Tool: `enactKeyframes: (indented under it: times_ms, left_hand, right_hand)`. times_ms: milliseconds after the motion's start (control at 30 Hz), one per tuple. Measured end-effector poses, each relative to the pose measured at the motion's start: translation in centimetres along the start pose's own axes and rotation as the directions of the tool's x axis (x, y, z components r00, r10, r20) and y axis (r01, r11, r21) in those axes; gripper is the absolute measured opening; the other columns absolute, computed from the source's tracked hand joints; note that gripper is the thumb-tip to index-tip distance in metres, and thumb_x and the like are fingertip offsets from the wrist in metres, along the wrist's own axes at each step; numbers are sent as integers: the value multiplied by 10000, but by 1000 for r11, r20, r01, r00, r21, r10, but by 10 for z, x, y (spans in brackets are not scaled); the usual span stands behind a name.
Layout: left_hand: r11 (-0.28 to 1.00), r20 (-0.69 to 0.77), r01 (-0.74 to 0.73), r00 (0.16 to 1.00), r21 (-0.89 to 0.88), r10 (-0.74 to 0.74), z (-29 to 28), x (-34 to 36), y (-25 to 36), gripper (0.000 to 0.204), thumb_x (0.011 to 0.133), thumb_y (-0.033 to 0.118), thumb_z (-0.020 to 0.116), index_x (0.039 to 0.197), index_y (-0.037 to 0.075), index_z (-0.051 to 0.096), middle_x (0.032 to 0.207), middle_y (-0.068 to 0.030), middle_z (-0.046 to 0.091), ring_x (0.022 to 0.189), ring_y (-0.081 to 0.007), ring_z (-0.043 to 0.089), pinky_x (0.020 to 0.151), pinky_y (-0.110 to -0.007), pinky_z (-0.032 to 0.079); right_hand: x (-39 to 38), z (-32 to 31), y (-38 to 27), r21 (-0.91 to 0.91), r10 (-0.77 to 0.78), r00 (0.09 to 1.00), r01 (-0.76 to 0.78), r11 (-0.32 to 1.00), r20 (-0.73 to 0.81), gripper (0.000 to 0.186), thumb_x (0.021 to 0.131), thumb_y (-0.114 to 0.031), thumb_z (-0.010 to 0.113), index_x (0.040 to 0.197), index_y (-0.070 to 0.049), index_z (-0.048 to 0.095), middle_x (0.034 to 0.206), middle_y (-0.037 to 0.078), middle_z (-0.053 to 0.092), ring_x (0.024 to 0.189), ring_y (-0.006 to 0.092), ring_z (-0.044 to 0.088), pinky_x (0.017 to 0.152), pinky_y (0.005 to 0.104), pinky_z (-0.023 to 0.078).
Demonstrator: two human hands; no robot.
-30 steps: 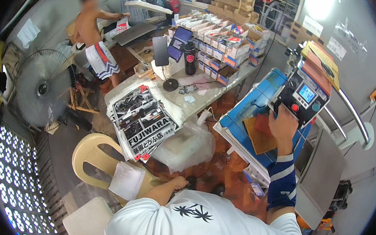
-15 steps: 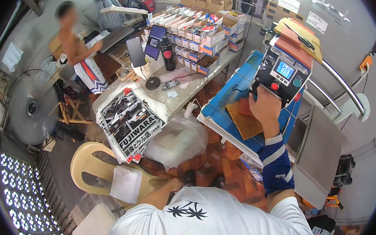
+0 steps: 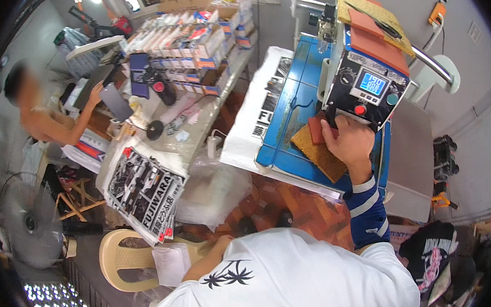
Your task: The person places white t-shirts on a heat press, aligns printed transfer sheets with car and logo graphics, and uses the press to apply the designs. They handle multiple shirts and transfers, smoothing and positioning each before pressing.
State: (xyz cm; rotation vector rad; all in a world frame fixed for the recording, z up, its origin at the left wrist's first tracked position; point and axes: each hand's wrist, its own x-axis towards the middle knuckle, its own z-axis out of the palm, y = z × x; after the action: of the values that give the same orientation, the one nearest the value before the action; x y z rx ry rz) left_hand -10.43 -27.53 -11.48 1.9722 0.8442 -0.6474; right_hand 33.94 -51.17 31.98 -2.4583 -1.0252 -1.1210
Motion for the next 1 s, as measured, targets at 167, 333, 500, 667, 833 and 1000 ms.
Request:
enactKeyframes:
  times_ms: [167, 333, 500, 667, 833, 1000]
  left_hand:
    - [1000, -91, 30, 995, 10, -29, -51, 59, 9, 407, 949, 377, 635, 1108, 30, 776, 1091, -253, 753, 1060, -411, 726, 902, -475, 557]
    - [872, -126, -86, 992, -482, 28, -113, 116, 66, 290, 982, 243, 611, 1136, 17, 706, 995, -163, 737, 846, -249, 717, 737, -383, 570]
    - [517, -86, -105, 994, -849, 60, -163, 87, 179, 347, 1028, 275, 549, 1285, 59, 637, 1095, -81, 711, 891, -210, 677, 795, -396, 545]
    - [203, -22, -51, 990, -978, 141, -193, 95, 188, 406, 1089, 434, 508, 1282, 100, 635, 1160, -72, 687, 993, -226, 652, 911, -418, 511]
    - [146, -62, -93, 977, -985, 206, -210, 107, 232, 403, 1092, 486, 505, 1220, 124, 629, 1116, -71, 686, 1003, -249, 657, 930, -443, 524]
    - [326, -261, -274, 962, -905, 85, -226, 108, 225, 307, 1073, 362, 593, 1218, 102, 665, 978, -29, 704, 821, -155, 662, 783, -363, 549]
  right_hand:
    - [-35, -29, 61, -170, 25, 1000, -22, 985, 16, 358, 931, -409, 733, 738, -118, 649, 635, 97, 635, 529, 303, 640, 483, 422, 485]
    - [-64, -58, 112, -207, 90, 994, -103, 973, -69, 302, 956, -380, 712, 804, -118, 714, 685, 114, 671, 601, 347, 664, 553, 448, 515]
    - [-107, -78, 177, -415, 482, 873, -469, 780, -82, 488, 1025, -479, 600, 850, -55, 767, 806, 186, 733, 781, 420, 694, 731, 511, 522]
    - [-136, -98, 236, -471, 709, 705, -634, 613, -25, 651, 1048, -613, 474, 1097, -53, 802, 1155, 225, 748, 1138, 424, 668, 1002, 483, 502]
    - [-178, -131, 297, -625, 713, 689, -614, 482, -127, 584, 1013, -587, 564, 1159, -65, 784, 1120, 204, 763, 1103, 423, 680, 980, 504, 506]
    - [-167, -101, 201, -205, 543, 824, -567, 798, -164, 179, 939, -189, 730, 914, -12, 735, 880, 167, 730, 809, 338, 703, 761, 400, 548]
